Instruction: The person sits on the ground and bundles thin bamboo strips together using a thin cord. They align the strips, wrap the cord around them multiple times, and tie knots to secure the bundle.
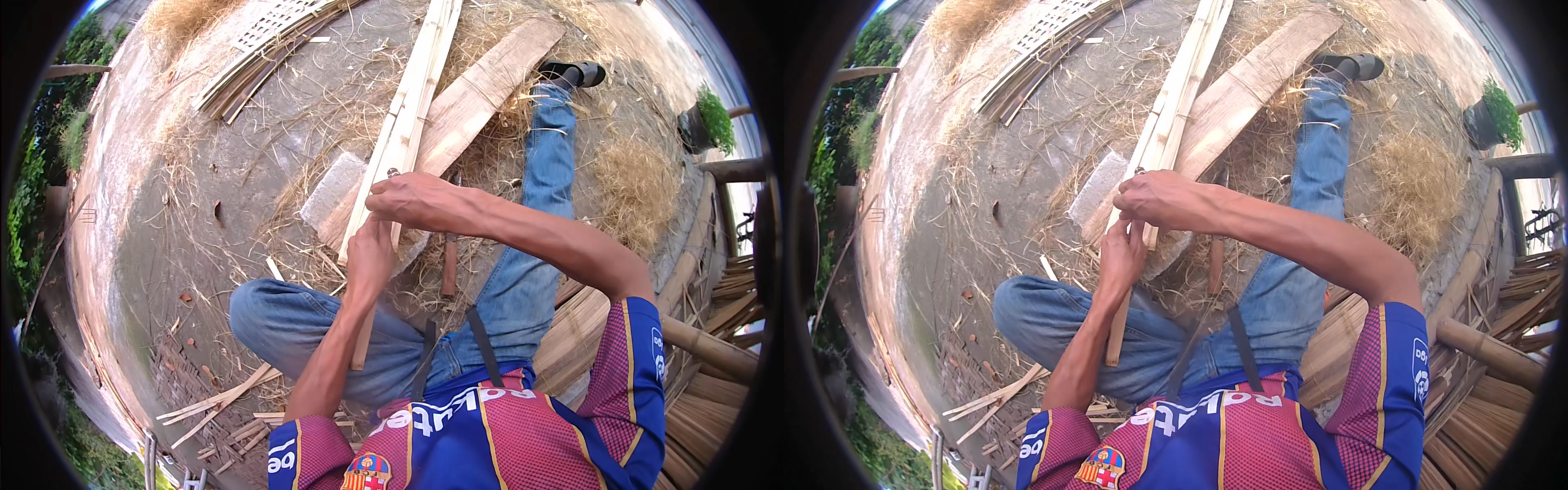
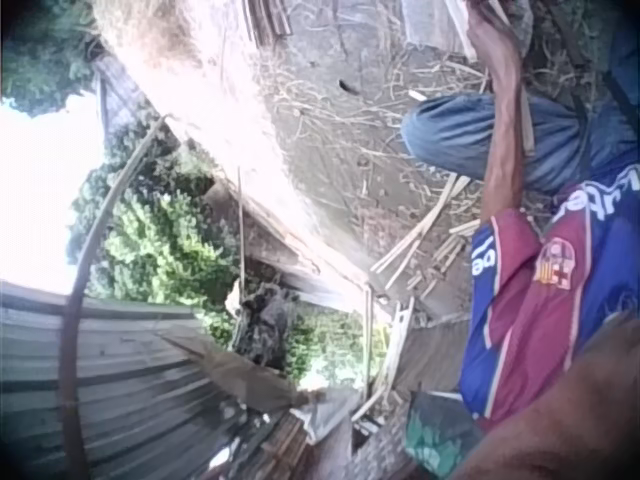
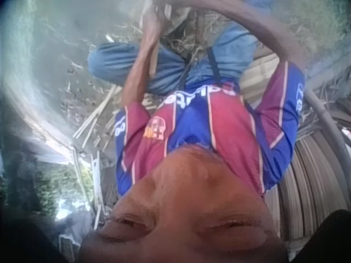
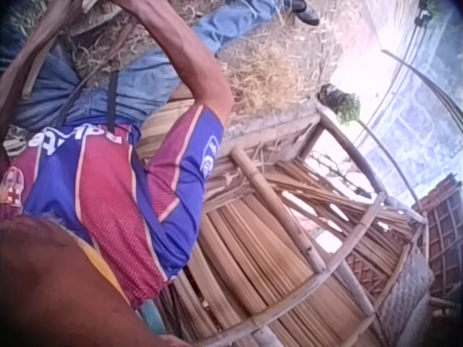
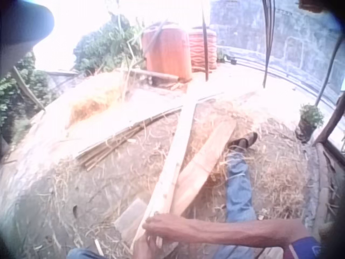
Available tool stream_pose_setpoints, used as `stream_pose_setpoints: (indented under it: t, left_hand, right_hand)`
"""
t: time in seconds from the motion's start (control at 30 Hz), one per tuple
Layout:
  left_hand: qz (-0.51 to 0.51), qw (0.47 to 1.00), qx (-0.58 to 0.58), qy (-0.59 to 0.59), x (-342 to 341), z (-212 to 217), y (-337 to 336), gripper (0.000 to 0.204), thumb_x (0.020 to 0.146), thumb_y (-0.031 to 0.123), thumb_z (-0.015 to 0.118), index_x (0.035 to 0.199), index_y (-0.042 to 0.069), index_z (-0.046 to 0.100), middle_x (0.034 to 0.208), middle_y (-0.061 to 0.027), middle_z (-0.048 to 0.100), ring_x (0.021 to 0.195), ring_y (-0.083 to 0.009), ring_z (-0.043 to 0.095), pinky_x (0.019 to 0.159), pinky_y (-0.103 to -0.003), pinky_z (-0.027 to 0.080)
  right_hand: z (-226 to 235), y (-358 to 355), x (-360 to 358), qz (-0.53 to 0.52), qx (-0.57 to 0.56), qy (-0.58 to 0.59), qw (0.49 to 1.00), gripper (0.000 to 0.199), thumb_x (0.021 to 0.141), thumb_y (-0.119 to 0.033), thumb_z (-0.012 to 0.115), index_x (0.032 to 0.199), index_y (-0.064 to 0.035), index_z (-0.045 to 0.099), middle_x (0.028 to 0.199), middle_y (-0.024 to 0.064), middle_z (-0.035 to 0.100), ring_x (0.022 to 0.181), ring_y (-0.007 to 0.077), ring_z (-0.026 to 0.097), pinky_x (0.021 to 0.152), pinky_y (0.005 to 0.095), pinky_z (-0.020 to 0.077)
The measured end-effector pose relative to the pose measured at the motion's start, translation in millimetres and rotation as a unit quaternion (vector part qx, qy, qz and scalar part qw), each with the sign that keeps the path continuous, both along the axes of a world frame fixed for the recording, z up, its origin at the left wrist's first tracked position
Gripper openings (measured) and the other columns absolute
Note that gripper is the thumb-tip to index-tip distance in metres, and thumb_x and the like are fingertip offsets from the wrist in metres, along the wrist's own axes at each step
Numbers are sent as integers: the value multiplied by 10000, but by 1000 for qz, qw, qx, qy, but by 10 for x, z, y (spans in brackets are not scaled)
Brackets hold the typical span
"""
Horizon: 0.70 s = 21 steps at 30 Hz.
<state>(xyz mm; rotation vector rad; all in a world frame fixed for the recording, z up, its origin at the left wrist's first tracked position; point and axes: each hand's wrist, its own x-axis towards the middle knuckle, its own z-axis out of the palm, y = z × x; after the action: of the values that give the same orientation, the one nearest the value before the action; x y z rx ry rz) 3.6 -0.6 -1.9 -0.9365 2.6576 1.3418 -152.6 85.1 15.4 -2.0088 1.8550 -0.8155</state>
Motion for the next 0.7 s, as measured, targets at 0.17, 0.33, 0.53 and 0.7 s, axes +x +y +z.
stream_pose_setpoints:
  t: [0.17, 0.33, 0.53, 0.7]
  left_hand:
    - [-11, 999, 30, -24, -2, 11, -16, 347, 1065, 223, 440, 1238, -21, 614, 867, -350, 641, 867, -520, 645, 751, -568, 465]
    - [6, 999, 48, -11, -21, 84, 4, 375, 1058, 252, 464, 1270, -33, 584, 911, -342, 657, 891, -502, 662, 779, -556, 469]
    - [1, 1000, -5, -14, 18, -104, 19, 481, 1028, 341, 530, 1267, -75, 570, 925, -331, 682, 870, -443, 693, 779, -500, 504]
    - [3, 1000, -21, -6, 14, -171, 11, 452, 1021, 331, 542, 1205, -80, 567, 885, -346, 668, 857, -459, 685, 753, -512, 496]
  right_hand:
    - [71, 19, 6, -1, -22, 16, 1000, 94, 836, -69, 626, 831, 9, 573, 834, 133, 584, 811, 324, 653, 692, 434, 533]
    - [160, 159, -96, -13, 23, 51, 998, 59, 837, -56, 608, 800, -15, 587, 800, 110, 592, 777, 326, 657, 663, 435, 530]
    - [146, 208, -60, -59, 36, 161, 985, 98, 845, -105, 617, 755, -69, 628, 814, 60, 645, 767, 251, 690, 772, 394, 498]
    - [102, 168, 30, -113, 51, 230, 965, 85, 837, -113, 627, 759, -92, 650, 800, 45, 660, 718, 223, 690, 873, 392, 453]
